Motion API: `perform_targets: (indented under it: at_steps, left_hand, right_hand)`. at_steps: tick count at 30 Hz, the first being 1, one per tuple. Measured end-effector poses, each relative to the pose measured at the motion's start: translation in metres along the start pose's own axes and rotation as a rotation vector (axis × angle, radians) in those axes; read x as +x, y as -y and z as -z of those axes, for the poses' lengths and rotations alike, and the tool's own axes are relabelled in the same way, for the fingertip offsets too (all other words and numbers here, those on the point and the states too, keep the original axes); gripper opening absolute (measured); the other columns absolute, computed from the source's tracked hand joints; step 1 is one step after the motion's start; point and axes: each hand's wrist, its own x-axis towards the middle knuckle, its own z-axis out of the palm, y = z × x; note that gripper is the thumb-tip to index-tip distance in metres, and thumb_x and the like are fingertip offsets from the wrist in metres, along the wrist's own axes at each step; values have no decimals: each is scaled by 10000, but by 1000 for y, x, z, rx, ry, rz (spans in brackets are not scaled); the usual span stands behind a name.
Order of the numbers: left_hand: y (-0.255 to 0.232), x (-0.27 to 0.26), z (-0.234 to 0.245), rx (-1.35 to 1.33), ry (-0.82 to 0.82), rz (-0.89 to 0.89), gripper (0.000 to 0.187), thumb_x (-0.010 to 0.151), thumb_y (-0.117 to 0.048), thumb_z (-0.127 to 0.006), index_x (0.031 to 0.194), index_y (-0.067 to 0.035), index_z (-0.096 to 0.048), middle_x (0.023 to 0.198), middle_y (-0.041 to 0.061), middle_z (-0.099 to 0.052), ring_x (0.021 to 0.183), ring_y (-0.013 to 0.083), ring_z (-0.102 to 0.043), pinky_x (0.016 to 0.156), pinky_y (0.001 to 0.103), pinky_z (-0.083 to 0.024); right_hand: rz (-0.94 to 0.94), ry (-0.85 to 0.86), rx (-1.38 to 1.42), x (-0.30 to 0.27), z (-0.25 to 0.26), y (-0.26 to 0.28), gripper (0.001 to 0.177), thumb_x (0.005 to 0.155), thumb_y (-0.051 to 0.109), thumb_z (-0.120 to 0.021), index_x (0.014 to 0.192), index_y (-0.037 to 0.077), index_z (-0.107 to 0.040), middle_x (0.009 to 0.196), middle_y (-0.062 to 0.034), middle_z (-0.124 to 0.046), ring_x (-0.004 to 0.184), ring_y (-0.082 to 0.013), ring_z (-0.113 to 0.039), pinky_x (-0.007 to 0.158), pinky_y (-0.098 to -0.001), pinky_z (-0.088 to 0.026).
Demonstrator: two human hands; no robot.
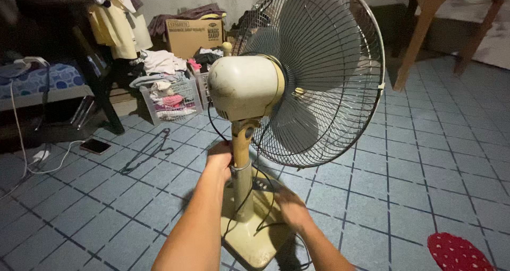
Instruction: The person disassembles a standing electric fan by first removing the front grille, then unscrewing the central nut to detach the fan blades. The person handles the grille and blades by hand without using tools.
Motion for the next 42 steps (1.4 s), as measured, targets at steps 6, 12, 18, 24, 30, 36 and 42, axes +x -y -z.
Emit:
perform_targets:
  at_steps: [6, 12, 18, 24, 30, 36, 42]
  left_hand:
    - [8, -9, -3, 126, -30, -111, 165, 932, -105, -584, 989, -36, -722, 918, 125, -714, 730, 234, -633, 639, 423, -512]
    - [6, -26, -6, 19, -141, -93, 185, 891, -80, -590, 1007, -39, -728, 942, 101, -708, 778, 245, -639, 670, 455, -540]
    - [12, -22, -3, 16, -195, -75, 229, 888, -105, -622, 1070, -23, -735, 1022, 102, -713, 862, 248, -653, 715, 458, -540]
    - [17, -17, 2, 74, -254, -89, 273, 843, -4, -616, 1088, 44, -729, 1042, 125, -720, 914, 260, -669, 756, 411, -549]
    - [13, -22, 7, 17, -124, -223, 316, 802, 3, -598, 1091, 27, -724, 1023, 112, -718, 900, 240, -654, 737, 394, -537]
    - [10, -15, 1, 86, -190, -48, 261, 892, -8, -572, 1092, 110, -691, 1025, 179, -717, 837, 269, -698, 676, 430, -570]
    - [-2, -24, 2, 116, 87, -87, 190, 977, -136, -613, 1052, 14, -702, 852, 130, -665, 649, 220, -588, 546, 405, -480]
  right_hand:
    - [-169, 154, -452, -35, -29, -56, 516, 850, 455, -679, 1128, 23, -729, 1158, -230, -717, 1113, -383, -693, 957, -464, -569]
    - [-176, 88, -358, -36, -47, -104, 335, 823, 285, -666, 1081, 76, -713, 1085, -228, -730, 1074, -419, -689, 929, -515, -559]
    - [-236, 206, -382, -40, -45, -109, 318, 840, 323, -705, 1043, 83, -752, 1103, -219, -727, 1099, -389, -696, 962, -477, -563]
    - [-171, -114, -379, -60, -68, -111, 265, 895, 305, -613, 961, 96, -762, 1018, -223, -733, 1037, -406, -706, 930, -519, -556]
    - [-296, -281, 349, 29, -21, -76, 293, 899, 288, -669, 1025, 26, -708, 850, -217, -756, 747, -373, -766, 701, -503, -617]
    - [-41, -94, 932, 45, 7, 28, 209, 889, 23, -650, 1086, -12, -710, 847, -158, -696, 613, -237, -615, 533, -369, -518]
    - [53, 153, 1049, 39, 5, 92, 285, 971, 37, -588, 1238, -10, -677, 987, -116, -712, 766, -150, -655, 680, -273, -549]
